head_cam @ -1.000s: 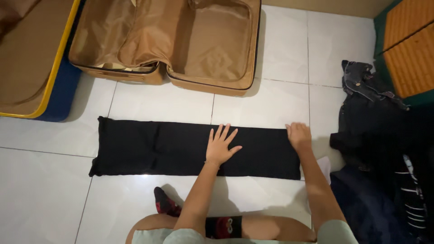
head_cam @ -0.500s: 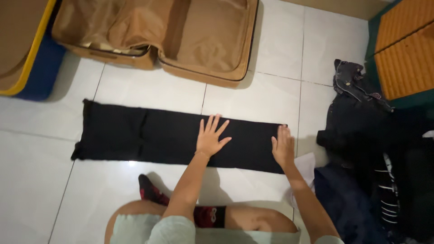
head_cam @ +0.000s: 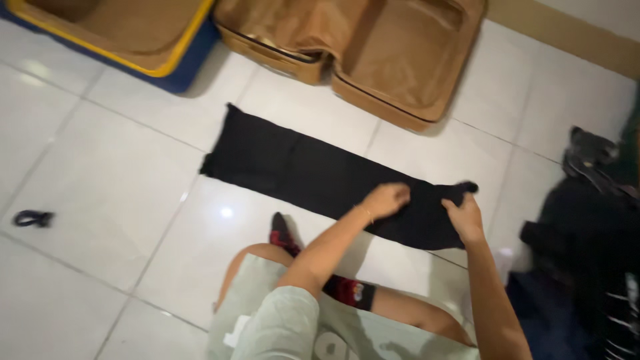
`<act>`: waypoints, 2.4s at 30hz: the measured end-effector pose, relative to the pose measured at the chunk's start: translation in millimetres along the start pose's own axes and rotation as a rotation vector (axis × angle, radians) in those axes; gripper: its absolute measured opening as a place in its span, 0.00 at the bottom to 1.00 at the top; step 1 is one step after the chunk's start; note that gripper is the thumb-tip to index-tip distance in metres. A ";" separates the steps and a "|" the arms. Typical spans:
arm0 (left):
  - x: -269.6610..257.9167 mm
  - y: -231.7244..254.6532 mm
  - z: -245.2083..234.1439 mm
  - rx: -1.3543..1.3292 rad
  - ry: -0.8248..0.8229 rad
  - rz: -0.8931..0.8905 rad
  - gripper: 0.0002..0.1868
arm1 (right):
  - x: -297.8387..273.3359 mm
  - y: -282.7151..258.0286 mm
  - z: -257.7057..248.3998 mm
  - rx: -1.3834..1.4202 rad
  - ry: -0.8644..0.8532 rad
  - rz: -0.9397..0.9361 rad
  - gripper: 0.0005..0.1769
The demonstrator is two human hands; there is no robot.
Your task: The person places toiletries and a small pouch into the zippered compartment of an open suitcase, then folds a black garment on the floor and places it into the main compartment. The person continues arranging items inside the suitcase.
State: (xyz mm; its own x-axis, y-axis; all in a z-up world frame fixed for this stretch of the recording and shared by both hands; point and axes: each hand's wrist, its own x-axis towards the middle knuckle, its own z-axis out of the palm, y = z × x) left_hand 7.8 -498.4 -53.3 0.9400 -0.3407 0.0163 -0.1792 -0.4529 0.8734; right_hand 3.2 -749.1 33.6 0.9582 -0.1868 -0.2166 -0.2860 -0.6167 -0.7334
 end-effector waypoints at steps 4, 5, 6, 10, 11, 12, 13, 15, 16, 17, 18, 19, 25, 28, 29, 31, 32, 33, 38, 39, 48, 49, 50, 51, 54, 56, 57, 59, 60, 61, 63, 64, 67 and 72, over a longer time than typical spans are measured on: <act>10.2 -32.7 -109.4 -0.785 0.139 -0.308 0.33 | 2.2 -88.4 84.5 -0.173 0.019 -0.262 0.34; 2.4 -42.7 -139.5 -0.914 0.092 -0.423 0.38 | -0.1 -110.2 112.3 -0.193 0.011 -0.300 0.35; -7.6 -48.6 -161.2 -0.911 0.106 -0.485 0.40 | -3.6 -129.0 138.1 -0.186 0.012 -0.327 0.34; -32.6 -57.0 -202.1 -0.884 0.204 -0.659 0.42 | -13.8 -160.9 208.7 0.146 -0.322 -0.081 0.24; -38.4 -56.5 -201.6 -0.873 0.242 -0.684 0.42 | -11.1 -159.3 218.0 0.397 -0.418 -0.060 0.21; -41.3 -55.5 -199.8 -0.817 0.250 -0.572 0.43 | -6.8 -155.9 225.9 0.650 -0.513 -0.038 0.19; -42.4 -53.8 -194.9 -0.760 0.259 -0.461 0.45 | -0.9 -148.1 226.9 0.583 -0.399 -0.153 0.17; -42.8 -56.9 -189.9 -0.558 0.197 -0.348 0.43 | 10.0 -124.2 217.9 0.439 -0.171 -0.374 0.17; -43.6 -61.5 -189.0 -0.412 0.124 -0.346 0.41 | 12.0 -111.9 215.4 0.248 -0.061 -0.428 0.17; -44.1 -66.8 -187.5 -0.267 0.051 -0.342 0.40 | 12.9 -100.7 212.9 0.055 0.047 -0.479 0.17; -44.1 -73.7 -187.6 -0.303 0.061 -0.325 0.38 | 12.4 -91.3 211.7 -0.140 0.157 -0.529 0.17; -46.4 -81.1 -189.9 -0.339 0.071 -0.308 0.36 | 8.7 -83.0 212.0 -0.248 0.152 -0.512 0.21; -64.1 -120.3 -205.1 -0.150 0.255 -0.235 0.33 | -9.3 -66.0 222.3 -0.497 0.129 -0.493 0.35; -58.3 -106.1 -208.1 0.028 0.356 -0.370 0.23 | 6.7 -63.9 215.5 -0.373 0.196 -0.476 0.33; -54.9 -98.0 -208.6 0.119 0.409 -0.415 0.20 | 15.5 -62.0 209.1 -0.294 0.234 -0.461 0.32; -47.6 -82.9 -214.0 0.278 0.349 -0.516 0.16 | 31.1 -57.3 196.0 -0.226 0.231 -0.383 0.27; -44.7 -76.7 -216.3 0.359 0.319 -0.567 0.17 | 39.6 -55.3 188.9 -0.236 0.190 -0.321 0.22; -40.4 -71.3 -217.5 0.340 0.213 -0.602 0.21 | 46.6 -53.3 182.5 -0.246 0.148 -0.259 0.17; -25.3 -61.3 -206.6 0.118 -0.042 -0.654 0.22 | 62.0 -47.7 159.8 0.035 -0.062 -0.457 0.09; -24.1 -61.7 -203.2 -0.013 -0.003 -0.645 0.22 | 62.6 -48.1 157.5 0.134 -0.124 -0.441 0.08; -41.9 -73.0 -219.1 -0.537 -0.057 -0.345 0.47 | 64.3 -64.9 146.4 0.015 -0.273 -0.173 0.13; -44.9 -75.6 -224.0 -0.448 -0.007 -0.294 0.46 | 64.8 -65.2 147.4 -0.040 -0.235 -0.202 0.14; -47.3 -77.9 -229.2 -0.358 0.044 -0.243 0.45 | 65.6 -65.1 149.9 -0.095 -0.196 -0.232 0.14; -51.3 -79.2 -233.9 -0.272 0.136 -0.264 0.43 | 66.9 -64.5 152.9 -0.150 -0.158 -0.262 0.15; -58.3 -73.4 -240.7 -0.093 0.282 -0.434 0.39 | 72.6 -59.7 161.7 -0.212 -0.178 -0.191 0.12; -58.0 -64.2 -242.4 -0.077 0.209 -0.688 0.48 | 79.6 -56.3 161.8 -0.180 -0.231 -0.103 0.11; -55.6 -58.8 -241.4 -0.003 0.159 -0.728 0.51 | 83.5 -55.2 161.2 -0.162 -0.258 -0.058 0.11; -50.9 -51.4 -239.5 0.152 0.058 -0.805 0.57 | 88.3 -54.5 161.2 -0.184 -0.241 -0.095 0.11; -48.7 -49.8 -239.2 0.144 0.009 -0.815 0.57 | 89.0 -54.4 159.3 -0.196 -0.231 -0.111 0.11; -46.6 -49.4 -239.1 0.136 -0.039 -0.825 0.56 | 88.5 -54.6 157.6 -0.248 -0.196 -0.156 0.11; -44.0 -49.3 -237.3 0.035 -0.088 -0.745 0.50 | 82.1 -52.4 150.0 -0.357 -0.124 -0.241 0.13; -42.0 -49.0 -237.3 -0.056 -0.084 -0.653 0.44 | 78.6 -50.4 143.7 -0.305 -0.126 -0.216 0.16; -28.0 -29.1 -223.7 -0.298 -0.136 -0.468 0.40 | 67.7 -38.0 116.2 -0.115 -0.155 -0.122 0.22; 22.9 79.2 -143.8 -0.673 -0.294 -0.487 0.37 | 52.0 5.2 53.4 0.369 -0.212 0.064 0.21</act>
State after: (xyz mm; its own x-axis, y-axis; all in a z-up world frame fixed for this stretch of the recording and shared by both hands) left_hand 56.9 -423.6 86.2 0.7380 -0.4763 -0.4781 0.5184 -0.0535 0.8535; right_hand 51.7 -721.3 -15.9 0.9290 -0.0313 -0.3688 -0.3618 -0.2872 -0.8869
